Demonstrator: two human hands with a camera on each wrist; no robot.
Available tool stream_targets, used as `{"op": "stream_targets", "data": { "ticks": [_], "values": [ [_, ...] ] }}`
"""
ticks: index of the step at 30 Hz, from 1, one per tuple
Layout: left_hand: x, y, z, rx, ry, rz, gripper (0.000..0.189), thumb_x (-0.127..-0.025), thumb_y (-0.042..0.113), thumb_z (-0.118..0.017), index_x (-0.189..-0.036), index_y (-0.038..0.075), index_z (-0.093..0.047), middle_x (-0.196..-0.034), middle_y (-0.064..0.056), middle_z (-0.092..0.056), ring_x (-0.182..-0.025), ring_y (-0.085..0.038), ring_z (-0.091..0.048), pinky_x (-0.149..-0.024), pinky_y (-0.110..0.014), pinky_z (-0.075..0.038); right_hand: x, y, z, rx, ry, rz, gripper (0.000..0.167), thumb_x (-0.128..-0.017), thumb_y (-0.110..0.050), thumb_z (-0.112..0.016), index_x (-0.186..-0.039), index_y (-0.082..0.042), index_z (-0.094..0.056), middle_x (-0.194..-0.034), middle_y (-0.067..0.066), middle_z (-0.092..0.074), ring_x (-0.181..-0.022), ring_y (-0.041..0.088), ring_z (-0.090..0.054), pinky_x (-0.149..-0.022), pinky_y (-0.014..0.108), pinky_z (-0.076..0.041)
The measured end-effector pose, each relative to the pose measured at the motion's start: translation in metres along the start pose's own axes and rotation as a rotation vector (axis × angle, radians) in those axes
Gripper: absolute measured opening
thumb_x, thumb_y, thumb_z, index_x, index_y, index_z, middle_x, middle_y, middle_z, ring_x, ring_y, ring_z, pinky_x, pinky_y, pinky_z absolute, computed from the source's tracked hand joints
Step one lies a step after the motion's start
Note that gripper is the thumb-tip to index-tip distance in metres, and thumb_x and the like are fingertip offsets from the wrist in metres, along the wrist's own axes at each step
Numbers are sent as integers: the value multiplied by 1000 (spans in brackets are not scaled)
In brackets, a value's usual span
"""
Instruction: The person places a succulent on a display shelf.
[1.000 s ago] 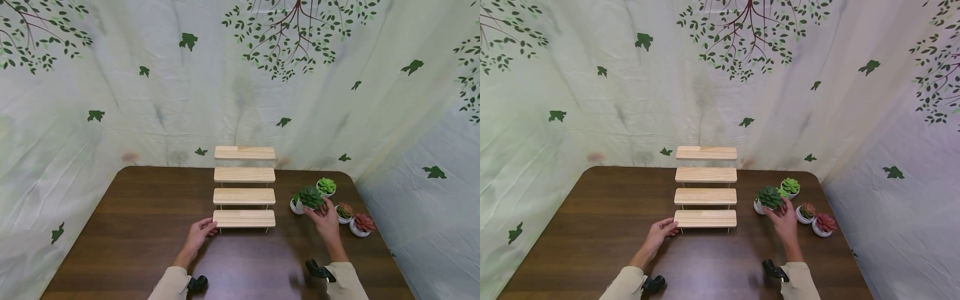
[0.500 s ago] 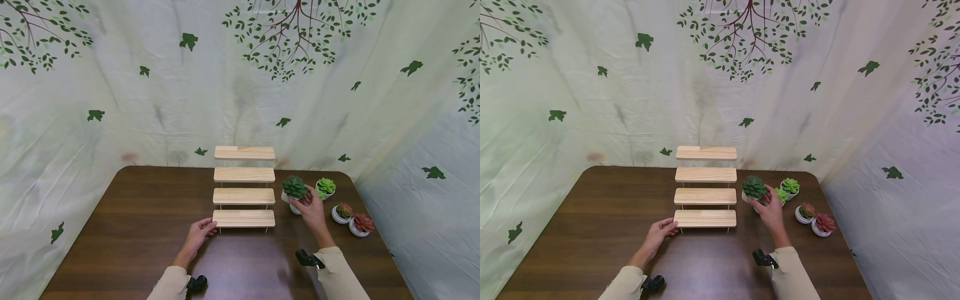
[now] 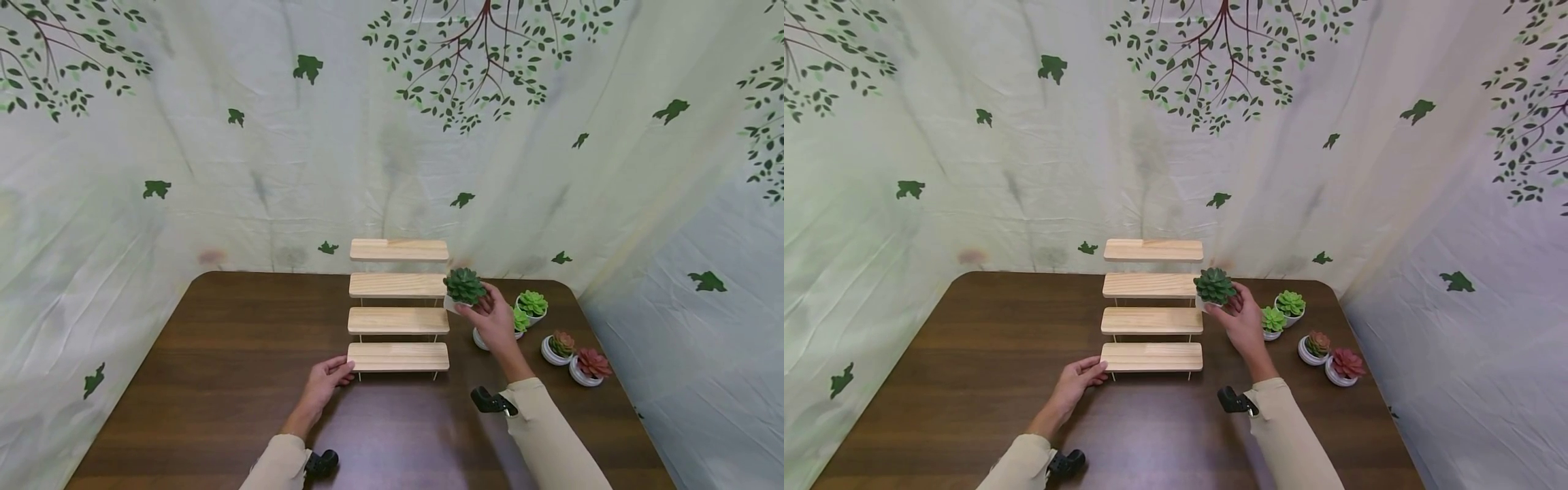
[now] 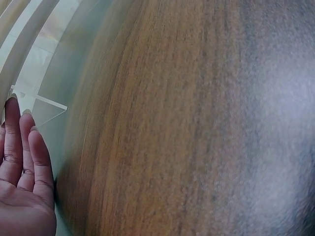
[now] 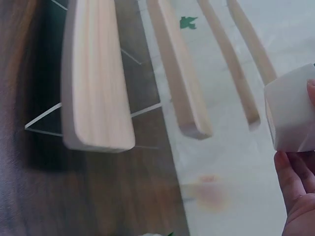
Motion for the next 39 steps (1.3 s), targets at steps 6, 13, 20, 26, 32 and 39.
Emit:
{"op": "stream_targets", "data": {
  "ticks": [6,13,20,26,32,39],
  "values": [
    [-1,-3,0,-9,11,17,34,-92,9,-65,-115,-16,-59,-89,-11,-69,-73,-16,-62,-68,-24,-52,-8,-11,-13,38,-46,-10,68,-85,-9,-73,-141,0,-36,-139,21,-48,-126,31,-50,-96,31,-47],
    [-2,0,0,-33,11,18,34,-92,10,-65,-115,-15,-60,-90,-13,-69,-74,-17,-63,-69,-25,-52,-23,-18,-28,16,-92,-16,71,-85,-8,-73,-143,0,-34,-140,22,-47,-128,31,-48,-100,38,-44],
    [6,12,-4,-9,-25,23,34,-93,7,-62,-115,-18,-58,-91,-12,-69,-79,-21,-64,-73,-30,-53,-31,-38,-43,13,-118,41,67,-85,-7,-74,-140,0,-37,-136,21,-50,-125,30,-52,-96,33,-48],
    [-2,-1,1,-9,-14,20,34,-94,9,-62,-115,-18,-58,-90,-11,-69,-77,-18,-63,-71,-28,-53,-41,-50,-60,15,-120,86,69,-84,-8,-74,-141,1,-36,-134,21,-50,-124,31,-51,-101,39,-43],
    [-2,-2,1,-8,-15,20,34,-94,10,-63,-115,-17,-59,-91,-13,-69,-77,-18,-63,-71,-28,-53,-49,-63,-79,-5,-144,110,69,-85,-9,-74,-142,1,-36,-134,20,-49,-124,31,-51,-103,38,-42],
    [1,0,0,-27,-9,11,36,-92,13,-65,-114,-16,-60,-92,-15,-69,-76,-17,-63,-71,-26,-53,-61,-69,-95,8,-171,90,67,-85,-13,-74,-142,-3,-38,-134,17,-48,-124,28,-51,-102,36,-43]
  ]
}}
Point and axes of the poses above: each hand's wrist, its own x-axis away from the middle knuckle, its own z-axis out of the back of the hand, y = z × x, the point moved 10 cm from there along -x, towards the middle knuckle
